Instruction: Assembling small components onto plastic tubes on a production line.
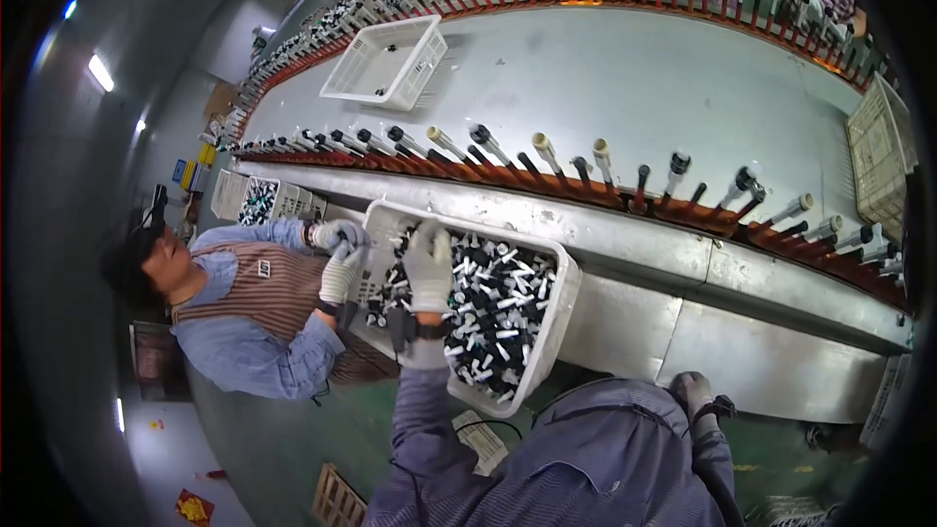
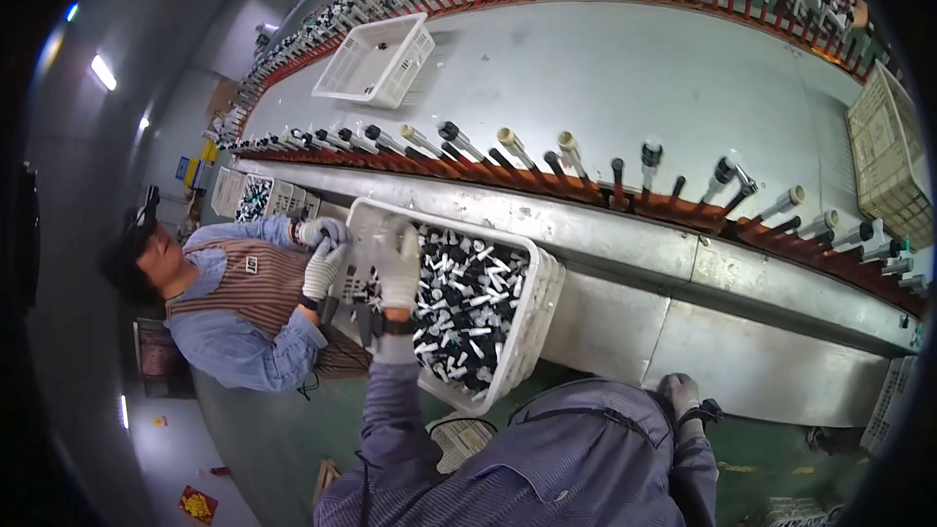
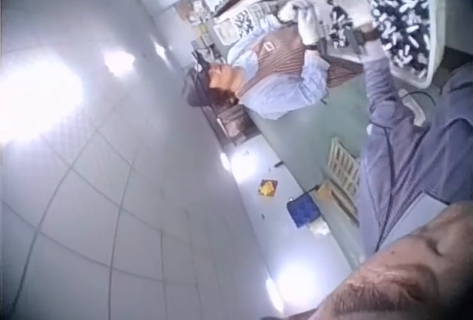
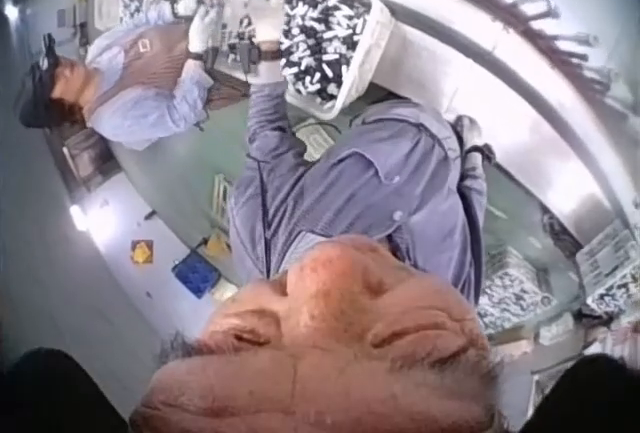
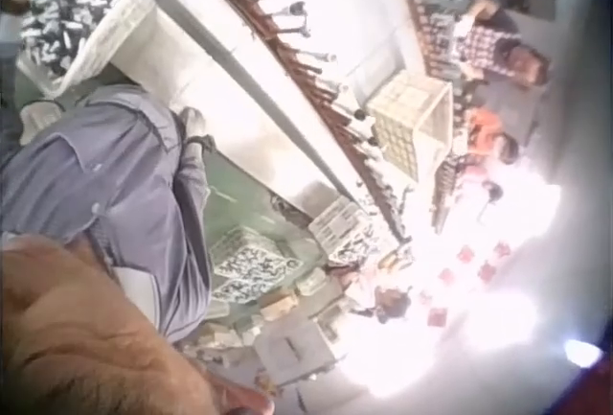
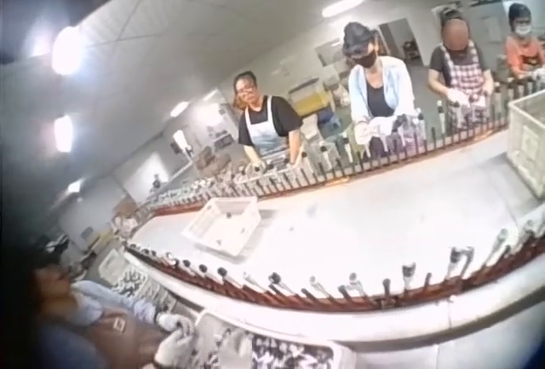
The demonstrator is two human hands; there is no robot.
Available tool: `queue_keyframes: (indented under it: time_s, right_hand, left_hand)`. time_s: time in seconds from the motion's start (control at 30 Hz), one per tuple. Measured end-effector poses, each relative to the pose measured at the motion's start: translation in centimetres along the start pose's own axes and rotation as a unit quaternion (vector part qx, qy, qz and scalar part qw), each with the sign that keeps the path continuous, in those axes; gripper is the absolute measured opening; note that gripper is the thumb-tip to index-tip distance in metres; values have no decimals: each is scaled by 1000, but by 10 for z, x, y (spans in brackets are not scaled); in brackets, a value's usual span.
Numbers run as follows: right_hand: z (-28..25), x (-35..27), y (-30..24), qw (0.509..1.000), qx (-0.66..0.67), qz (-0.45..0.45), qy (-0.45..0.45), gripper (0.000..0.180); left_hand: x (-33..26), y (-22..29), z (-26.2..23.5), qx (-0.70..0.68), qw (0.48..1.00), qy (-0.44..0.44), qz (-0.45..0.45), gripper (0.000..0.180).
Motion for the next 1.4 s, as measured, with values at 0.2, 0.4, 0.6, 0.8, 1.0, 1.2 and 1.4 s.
queue_keyframes:
  time_s: [0.2, 0.4, 0.6, 0.8, 1.0, 1.2, 1.4]
  right_hand:
    - [-18, 4, -8, 992, -84, -86, -28, 26]
    - [-33, 1, 29, 995, -7, -19, -94, 26]
    - [-54, -4, 44, 995, -28, -39, -83, 25]
    - [-84, 4, 62, 993, -81, -62, -51, 35]
    - [-110, 5, 72, 984, -160, -77, -15, 37]
    - [-142, -7, 52, 987, -147, -56, -19, 35]
    - [-155, -14, 47, 991, -128, -43, -4, 34]
  left_hand:
    - [-141, -60, 42, -150, 977, -47, -144, 26]
    - [-211, -41, 48, 61, 996, -60, 8, 35]
    - [-207, 14, 70, 231, 959, -33, 163, 33]
    - [-197, 9, 99, 275, 944, -152, 102, 36]
    - [-199, 22, 120, 333, 918, -213, 36, 45]
    - [-197, 50, 111, 193, 973, -118, 41, 47]
    - [-161, 131, 122, 47, 988, -42, 142, 27]
Point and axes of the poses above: each hand's wrist, its own x-axis towards the middle knuckle, its own z-axis out of the palm, y = z × x, the point moved 6 cm from there along x, towards the middle knuckle, and after that the axes turned 5 degrees about -z, right-handed, at the moved point
